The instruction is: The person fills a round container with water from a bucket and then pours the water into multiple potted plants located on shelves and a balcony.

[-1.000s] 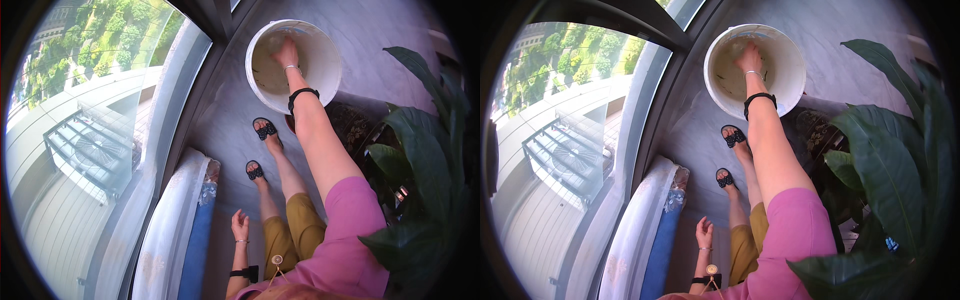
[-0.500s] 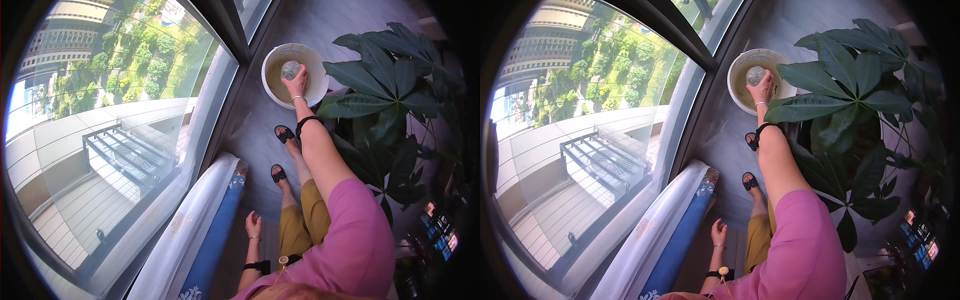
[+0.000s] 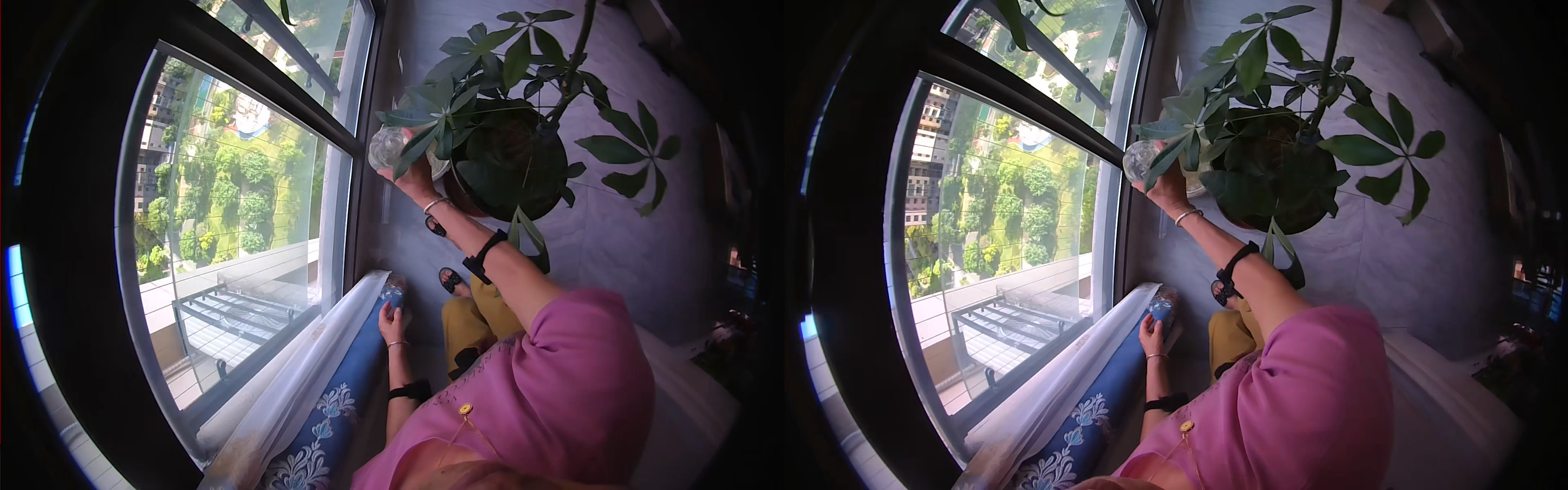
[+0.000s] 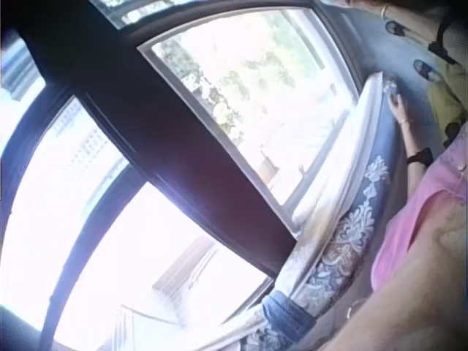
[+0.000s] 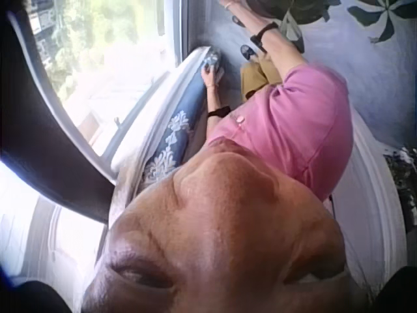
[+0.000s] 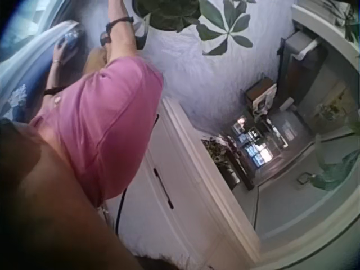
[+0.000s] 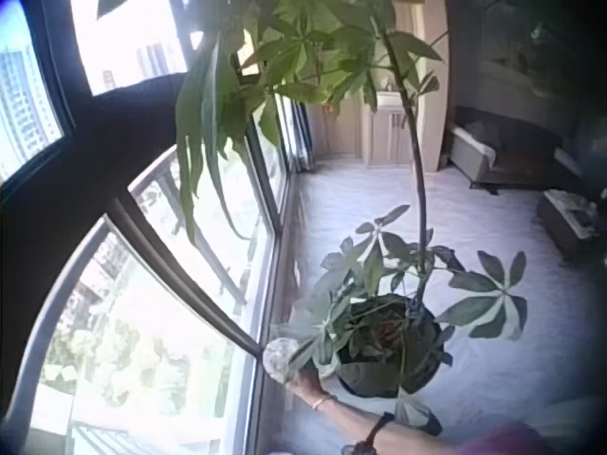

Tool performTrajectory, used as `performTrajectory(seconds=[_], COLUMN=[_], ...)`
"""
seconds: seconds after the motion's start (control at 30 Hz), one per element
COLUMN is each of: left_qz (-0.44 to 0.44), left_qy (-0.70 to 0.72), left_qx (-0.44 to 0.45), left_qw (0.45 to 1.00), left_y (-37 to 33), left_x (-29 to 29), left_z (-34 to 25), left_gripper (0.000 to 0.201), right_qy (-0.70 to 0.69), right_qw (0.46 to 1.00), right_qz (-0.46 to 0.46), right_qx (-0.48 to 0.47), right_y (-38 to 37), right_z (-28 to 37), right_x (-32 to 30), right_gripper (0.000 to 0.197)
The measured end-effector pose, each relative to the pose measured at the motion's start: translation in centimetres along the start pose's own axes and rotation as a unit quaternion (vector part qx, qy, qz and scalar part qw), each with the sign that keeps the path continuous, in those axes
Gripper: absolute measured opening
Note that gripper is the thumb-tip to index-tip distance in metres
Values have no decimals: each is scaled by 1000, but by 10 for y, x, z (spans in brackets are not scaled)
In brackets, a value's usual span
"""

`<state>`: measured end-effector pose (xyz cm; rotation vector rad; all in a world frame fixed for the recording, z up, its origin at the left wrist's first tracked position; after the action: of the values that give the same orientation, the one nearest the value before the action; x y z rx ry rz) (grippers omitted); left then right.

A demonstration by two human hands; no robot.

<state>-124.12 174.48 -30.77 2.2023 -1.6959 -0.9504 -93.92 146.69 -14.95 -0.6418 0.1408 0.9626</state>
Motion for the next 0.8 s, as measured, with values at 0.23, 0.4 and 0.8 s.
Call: performTrajectory(seconds=[0.23, 0.4, 0.8], left_qz=[57, 124, 138], left_qy=[25, -28, -70], left_qx=[94, 61, 60], left_qw=[994, 990, 986], left_y=[-6, 14, 14], left_x=[-9, 8, -1], left_z=[-69, -83, -30], left_gripper=[40, 38, 36], right_qy=[-38, 3, 64], right_qw=[995, 991, 987], right_qz=[-31, -87, -121], right_qx=[-87, -103, -87], right_y=[-9, -9, -12], right_z=[134, 188, 176], right_x=[-158, -259, -409], right_gripper=[88, 83, 88])
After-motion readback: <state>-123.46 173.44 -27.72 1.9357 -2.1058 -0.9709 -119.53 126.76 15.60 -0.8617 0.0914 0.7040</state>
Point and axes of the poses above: each hand's wrist, its own y-axis away from the middle knuckle, its own x-axis out of the palm, z = x × y, the point moved 6 cm from there along -y, towards the middle knuckle, and after that the axes turned 4 degrees about -z, right-handed, at the moved point
